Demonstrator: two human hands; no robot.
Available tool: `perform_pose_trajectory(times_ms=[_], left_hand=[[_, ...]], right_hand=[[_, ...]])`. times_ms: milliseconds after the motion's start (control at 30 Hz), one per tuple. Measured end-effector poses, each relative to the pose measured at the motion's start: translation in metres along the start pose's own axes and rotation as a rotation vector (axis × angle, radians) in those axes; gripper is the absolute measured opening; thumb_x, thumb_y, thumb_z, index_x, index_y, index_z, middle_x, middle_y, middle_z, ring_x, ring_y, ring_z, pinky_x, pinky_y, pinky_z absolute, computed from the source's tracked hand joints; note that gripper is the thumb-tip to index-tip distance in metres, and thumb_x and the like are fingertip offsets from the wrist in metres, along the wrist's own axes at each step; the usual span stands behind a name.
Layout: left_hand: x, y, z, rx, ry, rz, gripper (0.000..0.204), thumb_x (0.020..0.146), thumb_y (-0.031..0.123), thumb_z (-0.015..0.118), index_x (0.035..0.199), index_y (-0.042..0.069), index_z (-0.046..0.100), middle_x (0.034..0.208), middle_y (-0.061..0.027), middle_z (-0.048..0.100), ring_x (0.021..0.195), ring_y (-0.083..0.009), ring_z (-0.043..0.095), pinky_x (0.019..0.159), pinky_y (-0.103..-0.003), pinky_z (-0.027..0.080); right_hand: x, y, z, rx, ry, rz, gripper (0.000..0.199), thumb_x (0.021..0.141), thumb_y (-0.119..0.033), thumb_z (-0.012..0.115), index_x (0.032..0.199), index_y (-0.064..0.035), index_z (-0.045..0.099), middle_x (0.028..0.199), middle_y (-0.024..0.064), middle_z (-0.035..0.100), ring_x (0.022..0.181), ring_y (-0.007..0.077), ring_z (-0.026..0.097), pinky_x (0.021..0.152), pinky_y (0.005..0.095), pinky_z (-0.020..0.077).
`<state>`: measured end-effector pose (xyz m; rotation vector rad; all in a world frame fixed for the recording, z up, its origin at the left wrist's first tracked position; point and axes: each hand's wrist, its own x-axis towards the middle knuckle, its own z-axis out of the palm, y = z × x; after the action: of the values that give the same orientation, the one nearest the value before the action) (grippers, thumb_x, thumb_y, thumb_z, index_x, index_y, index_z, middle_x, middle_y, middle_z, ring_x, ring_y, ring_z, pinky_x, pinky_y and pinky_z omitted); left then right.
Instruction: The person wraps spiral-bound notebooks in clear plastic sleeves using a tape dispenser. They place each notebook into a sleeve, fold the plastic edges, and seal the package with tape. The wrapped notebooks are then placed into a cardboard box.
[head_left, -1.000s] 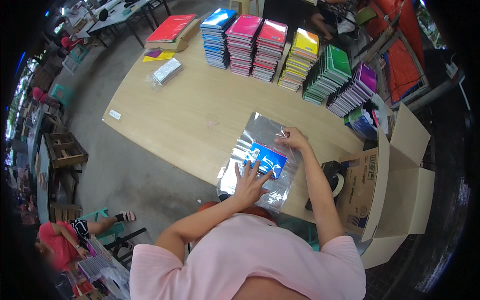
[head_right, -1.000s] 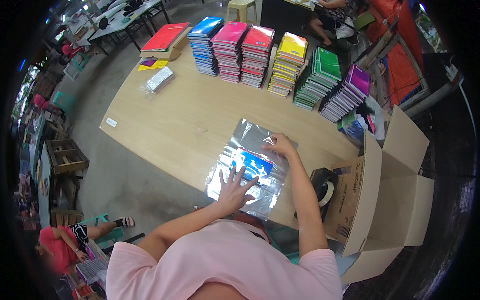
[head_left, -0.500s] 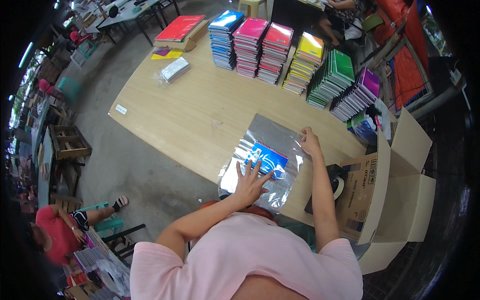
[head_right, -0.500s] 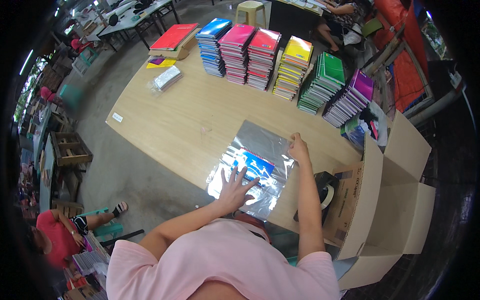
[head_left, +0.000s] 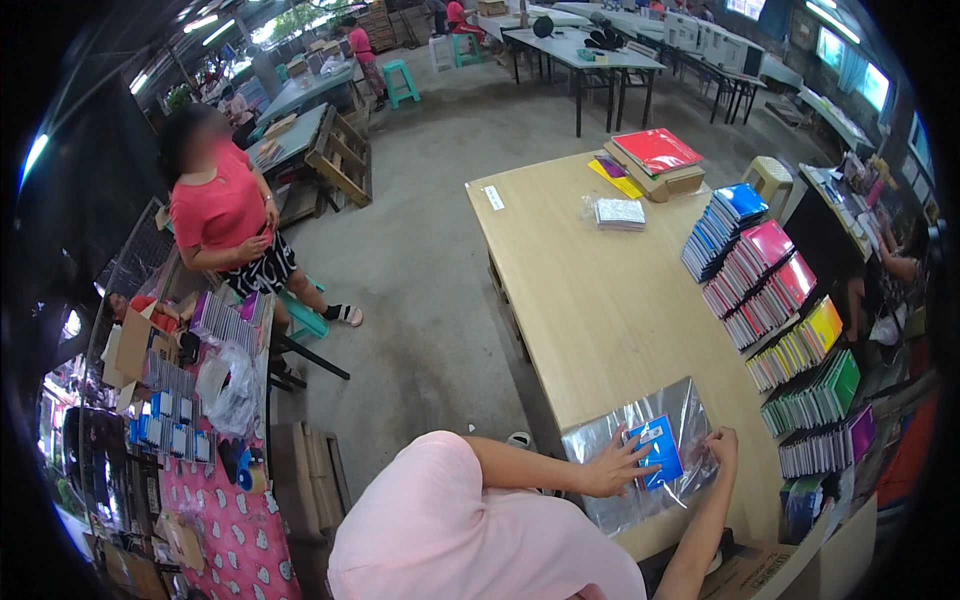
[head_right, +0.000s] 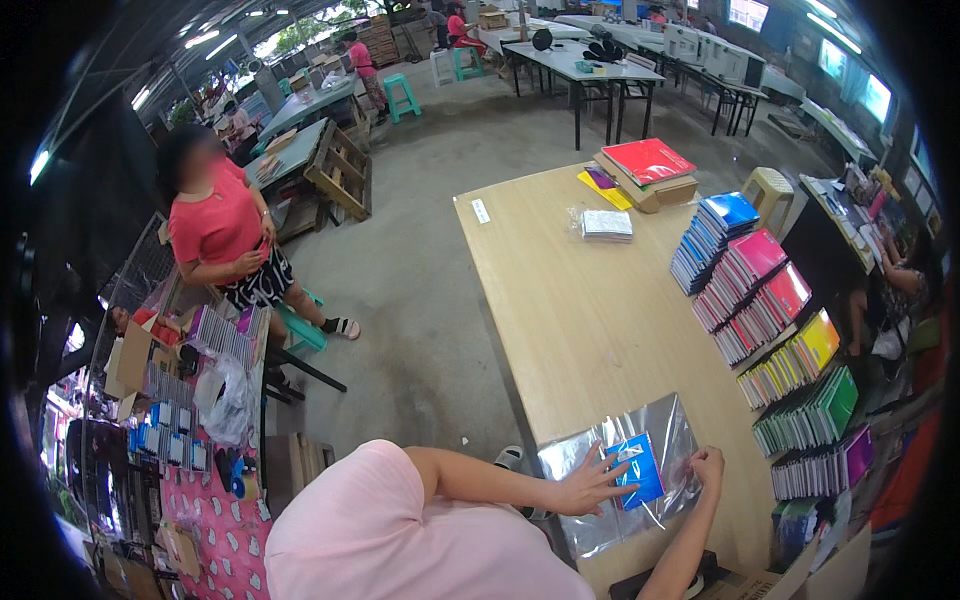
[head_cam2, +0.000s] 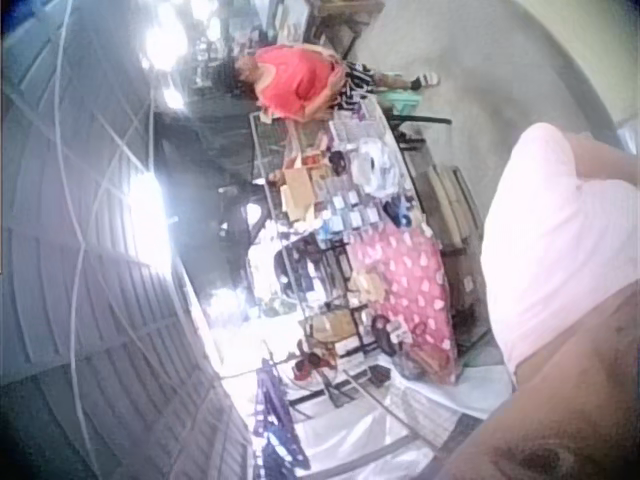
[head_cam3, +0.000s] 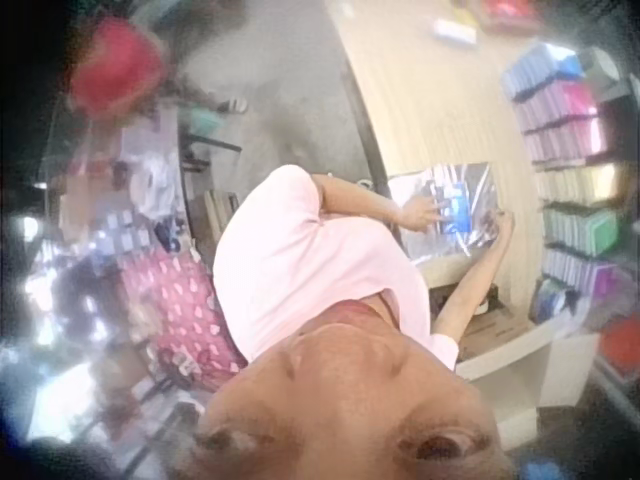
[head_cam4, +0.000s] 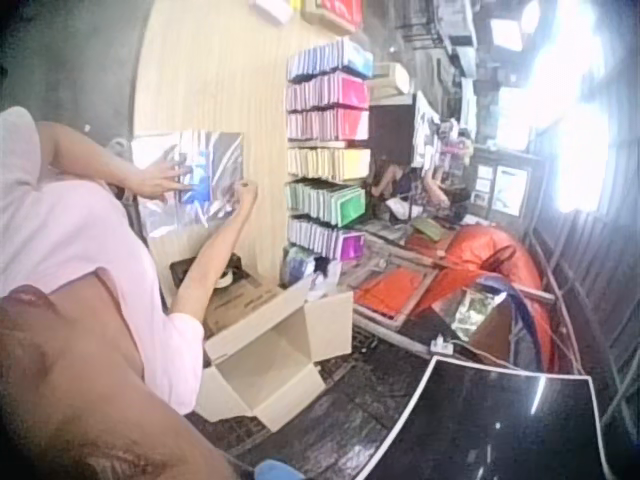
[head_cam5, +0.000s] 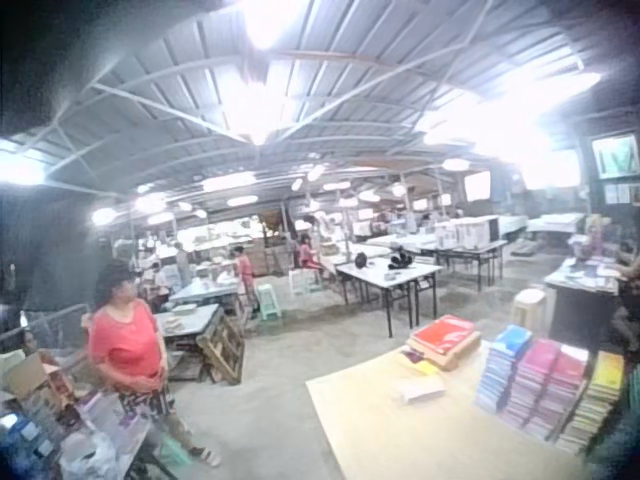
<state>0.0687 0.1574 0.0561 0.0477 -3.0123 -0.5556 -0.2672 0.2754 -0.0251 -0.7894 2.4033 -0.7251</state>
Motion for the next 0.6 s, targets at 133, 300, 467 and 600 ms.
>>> perform_pose_trajectory(times_ms=[133,300,467,600], left_hand=[[0.0,-0.003,0.016,-0.016,0.031,-0.012,0.095,0.064,0.042,0.081,0.144,0.028,0.031,0.147,-0.019,0.026,0.138,-0.0407,0.02,0.105,-0.071,0.012],[0.004,-0.008,0.017,-0.042,0.046,0.022,0.093,0.064,0.04,0.081,0.143,0.029,0.032,0.149,-0.0215,0.022,0.139,-0.0399,0.018,0.105,-0.07,0.012],[0.0,-0.019,0.032,-0.057,0.096,0.084,0.096,0.063,0.039,0.081,0.144,0.031,0.03,0.15,-0.0218,0.021,0.139,-0.0394,0.018,0.106,-0.069,0.015],[-0.001,-0.023,0.034,-0.054,0.164,0.116,0.095,0.06,0.036,0.082,0.142,0.029,0.034,0.148,-0.0234,0.024,0.139,-0.04,0.02,0.105,-0.068,0.014]], right_hand=[[-0.012,-0.029,-0.006,0.164,-0.126,0.044,0.01,0.062,0.0,0.07,0.066,0.0,0.061,0.059,0.0074,0.062,0.057,0.0143,0.062,0.054,0.0302,0.0505],[-0.028,-0.037,-0.007,0.161,-0.03,-0.159,0.01,0.066,0.003,0.071,0.074,0.002,0.064,0.061,0.0072,0.063,0.056,0.0144,0.062,0.052,0.0281,0.0498],[-0.039,-0.058,-0.01,0.1,-0.05,-0.174,0.016,0.068,0.006,0.07,0.083,0.0038,0.066,0.062,0.0065,0.063,0.051,0.0134,0.058,0.05,0.0304,0.0485],[-0.059,-0.08,-0.006,0.118,-0.017,-0.143,0.018,0.069,0.004,0.072,0.087,0.0029,0.069,0.063,0.0066,0.064,0.053,0.0127,0.059,0.051,0.0309,0.0487]])
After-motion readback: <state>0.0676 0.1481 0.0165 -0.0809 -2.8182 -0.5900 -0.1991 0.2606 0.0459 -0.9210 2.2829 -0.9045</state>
